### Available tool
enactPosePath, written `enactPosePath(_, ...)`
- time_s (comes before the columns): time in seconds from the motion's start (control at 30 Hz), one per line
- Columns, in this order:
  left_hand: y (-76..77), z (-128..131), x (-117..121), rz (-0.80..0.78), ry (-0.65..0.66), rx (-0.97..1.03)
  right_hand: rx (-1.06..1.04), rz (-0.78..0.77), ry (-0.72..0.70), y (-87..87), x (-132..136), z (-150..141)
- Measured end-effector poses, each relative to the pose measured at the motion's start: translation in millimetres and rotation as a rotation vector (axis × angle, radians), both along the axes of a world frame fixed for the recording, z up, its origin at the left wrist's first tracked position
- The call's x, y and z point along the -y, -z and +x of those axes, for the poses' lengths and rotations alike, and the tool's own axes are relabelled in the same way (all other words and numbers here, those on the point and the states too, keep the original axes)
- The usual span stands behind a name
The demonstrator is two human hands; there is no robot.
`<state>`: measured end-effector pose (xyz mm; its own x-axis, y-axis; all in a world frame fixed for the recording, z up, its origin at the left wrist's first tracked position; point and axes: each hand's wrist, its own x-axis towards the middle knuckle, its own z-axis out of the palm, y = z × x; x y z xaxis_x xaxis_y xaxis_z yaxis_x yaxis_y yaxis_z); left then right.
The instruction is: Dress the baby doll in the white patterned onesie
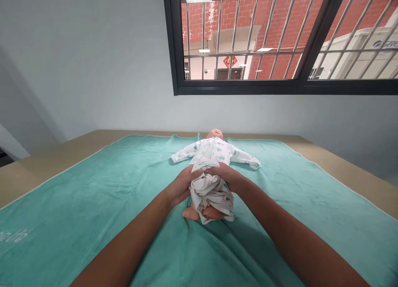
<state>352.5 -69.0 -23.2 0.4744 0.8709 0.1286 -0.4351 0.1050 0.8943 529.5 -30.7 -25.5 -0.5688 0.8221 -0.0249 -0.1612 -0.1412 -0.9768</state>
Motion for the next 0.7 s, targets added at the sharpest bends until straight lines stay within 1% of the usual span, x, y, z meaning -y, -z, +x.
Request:
enactPosePath(0.07, -5.0, 3, 7, 0.019, -0.028, -0.081, -0.047, -0.023, 0.033, 2.8, -2, -3)
enactPosePath(0.17, -7.5, 4, 13, 0.01, -0.085, -0.131, -0.073, -0.046, 0.032, 2.7, -1, -5)
enactPosePath(0.23, -7.1, 4, 17, 0.002, -0.109, -0.152, -0.05, -0.03, 0.02, -1.0, 1, -5)
enactPosePath(0.27, -6.8, 4, 20, -0.005, -0.141, -0.166, -0.016, 0.002, 0.008, -4.0, 3, -4)
enactPosePath(0.33, -6.5, 6, 28, -0.034, -0.272, -0.194, 0.116, 0.133, -0.056, -11.5, 8, -2)
enactPosePath(0.4, -6.7, 10, 41, -0.096, -0.424, -0.213, 0.303, 0.312, -0.169, -18.5, 13, -2)
enactPosePath(0.43, -6.9, 13, 49, -0.128, -0.469, -0.212, 0.403, 0.401, -0.202, -20.8, 16, -3)
enactPosePath(0.47, -7.0, 15, 58, -0.155, -0.488, -0.205, 0.501, 0.486, -0.204, -21.7, 18, -5)
enactPosePath(0.5, -6.8, 17, 67, -0.176, -0.492, -0.194, 0.592, 0.564, -0.176, -21.0, 19, -7)
enactPosePath(0.57, -5.0, 19, 83, -0.215, -0.495, -0.167, 0.744, 0.687, -0.085, -15.7, 21, -14)
enactPosePath(0.63, -0.3, 17, 96, -0.279, -0.529, -0.168, 0.847, 0.752, -0.047, -7.5, 22, -22)
enactPosePath(0.7, 6.9, 11, 104, -0.351, -0.61, -0.218, 0.917, 0.764, -0.037, -0.1, 23, -28)
